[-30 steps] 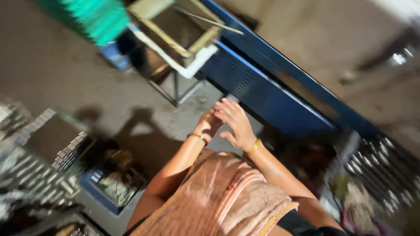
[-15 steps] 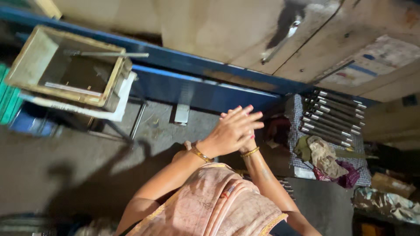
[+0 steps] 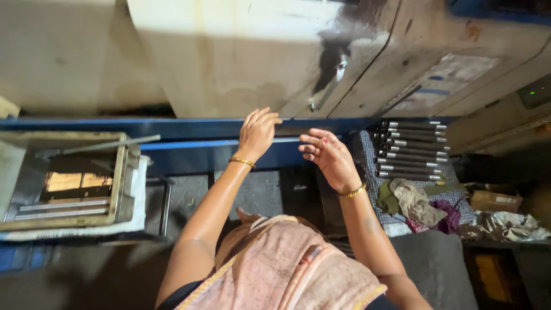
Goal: The person wipes cylindrical metal rods with a cloth, then opens a machine door and inserts a rod into the machine. The person repeats the wiping and insertion process with another rod.
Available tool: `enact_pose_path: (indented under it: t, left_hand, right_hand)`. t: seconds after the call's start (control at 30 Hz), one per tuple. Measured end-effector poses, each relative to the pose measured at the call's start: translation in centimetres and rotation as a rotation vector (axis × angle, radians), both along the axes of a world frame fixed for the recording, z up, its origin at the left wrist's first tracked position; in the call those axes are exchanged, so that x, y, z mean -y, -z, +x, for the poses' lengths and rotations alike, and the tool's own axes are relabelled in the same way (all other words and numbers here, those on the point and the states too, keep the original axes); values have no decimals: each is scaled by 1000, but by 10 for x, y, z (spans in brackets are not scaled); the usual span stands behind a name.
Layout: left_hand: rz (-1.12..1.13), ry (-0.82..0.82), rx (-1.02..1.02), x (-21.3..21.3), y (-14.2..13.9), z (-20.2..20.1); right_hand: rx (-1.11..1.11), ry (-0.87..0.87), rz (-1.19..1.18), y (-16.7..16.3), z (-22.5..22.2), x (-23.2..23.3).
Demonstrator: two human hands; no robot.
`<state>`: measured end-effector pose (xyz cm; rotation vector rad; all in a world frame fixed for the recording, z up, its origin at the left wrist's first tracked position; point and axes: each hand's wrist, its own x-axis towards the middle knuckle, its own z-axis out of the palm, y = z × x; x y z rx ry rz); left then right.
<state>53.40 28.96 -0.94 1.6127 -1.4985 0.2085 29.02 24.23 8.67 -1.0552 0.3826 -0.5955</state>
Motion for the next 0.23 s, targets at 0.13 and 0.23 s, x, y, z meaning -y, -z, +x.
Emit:
enact_pose_path:
  t: [0.13,0.23]
  left_hand:
    - [-133,46,27,82,-53,24]
    - [-251,108,78,140,-103,33]
  right_hand:
    - [-139,35,-149,-12,6,25]
    - [-258,73,-307,-21,5,55]
